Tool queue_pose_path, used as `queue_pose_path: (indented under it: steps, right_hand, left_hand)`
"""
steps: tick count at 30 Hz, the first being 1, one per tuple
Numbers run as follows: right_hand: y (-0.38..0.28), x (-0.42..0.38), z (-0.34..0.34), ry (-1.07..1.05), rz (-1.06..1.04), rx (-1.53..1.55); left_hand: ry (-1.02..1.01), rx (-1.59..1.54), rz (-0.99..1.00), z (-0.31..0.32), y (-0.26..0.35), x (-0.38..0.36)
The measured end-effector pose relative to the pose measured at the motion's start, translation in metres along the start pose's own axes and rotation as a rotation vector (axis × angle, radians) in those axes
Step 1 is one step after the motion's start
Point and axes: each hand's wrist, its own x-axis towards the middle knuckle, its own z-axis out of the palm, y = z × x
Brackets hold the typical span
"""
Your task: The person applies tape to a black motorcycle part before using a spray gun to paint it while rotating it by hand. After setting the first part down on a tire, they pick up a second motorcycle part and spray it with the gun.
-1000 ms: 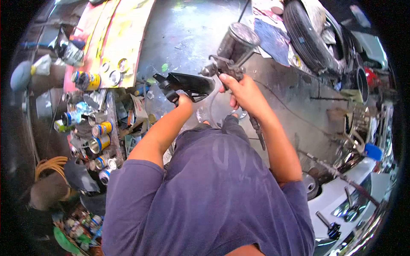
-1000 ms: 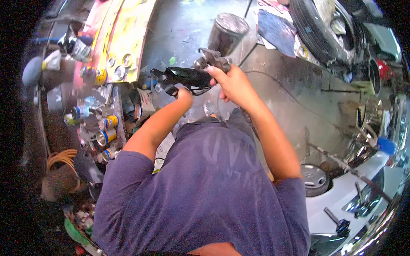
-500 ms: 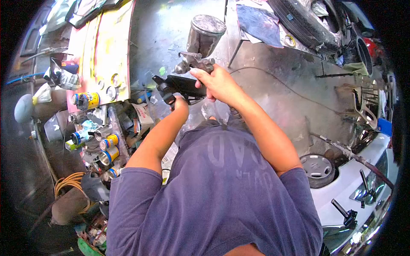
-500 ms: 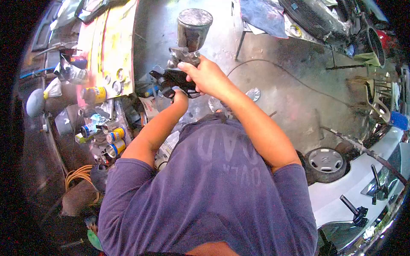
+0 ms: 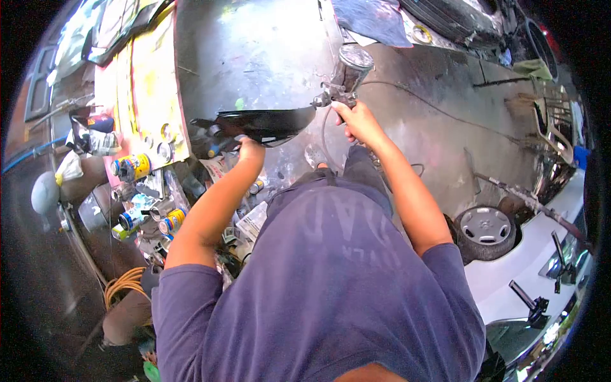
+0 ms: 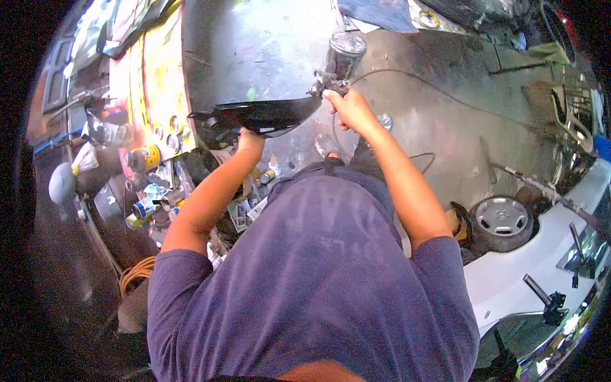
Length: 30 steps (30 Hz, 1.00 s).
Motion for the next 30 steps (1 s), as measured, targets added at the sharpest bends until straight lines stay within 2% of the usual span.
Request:
queue_pose_path:
  steps: [4,7,8,10,11,13,16,18,21,23,26,28,29,30]
  right_hand:
    - [0.008,-0.009,-0.024,0.037,0.061,0.045]
    - [0.014,-0.008,-0.043,0.021,0.085,0.044]
    - [0.023,-0.002,-0.045,0.048,0.075,0.057]
    - [0.042,0.013,-0.046,0.102,0.051,0.084]
    - [0.049,0.021,-0.045,0.111,0.069,0.062]
    - [0.050,0.029,-0.044,0.126,0.103,0.013]
    - [0.031,0.016,-0.040,0.100,0.162,-0.027]
    - [0.020,0.008,-0.034,0.045,0.128,0.005]
    - [-0.005,-0.013,-0.023,-0.040,0.050,0.107]
    - [-0.016,-0.024,-0.019,-0.118,0.002,0.181]
    - [-0.044,-0.047,-0.020,-0.149,-0.054,0.321]
    - [-0.043,-0.046,-0.023,-0.157,-0.069,0.319]
    - [-0.034,-0.040,-0.024,-0.146,-0.083,0.312]
    - [-0.025,-0.035,-0.025,-0.136,-0.097,0.307]
  left_hand:
    - [0.144,-0.030,0.040,0.001,-0.025,-0.011]
    - [0.385,-0.603,0.060,-0.005,-0.044,-0.023]
    - [0.424,-0.841,0.079,-0.005,-0.048,-0.026]
    - [0.446,-1.127,0.077,-0.010,-0.049,-0.033]
    - [0.433,-1.175,0.055,-0.014,-0.048,-0.035]
    - [0.432,-1.098,0.039,-0.016,-0.048,-0.031]
    - [0.440,-0.774,0.061,-0.021,-0.044,-0.022]
    - [0.429,-0.619,0.070,-0.030,-0.041,-0.022]
    - [0.477,-0.196,0.074,-0.021,-0.032,-0.005]
    - [0.496,-0.063,0.081,-0.019,-0.028,0.002]
    - [0.501,-0.380,0.083,-0.019,-0.023,0.002]
    - [0.450,-0.959,0.075,-0.016,-0.024,0.002]
    - [0.439,-1.068,0.081,-0.014,-0.026,0.002]
    - [0.438,-1.001,0.101,-0.015,-0.030,-0.003]
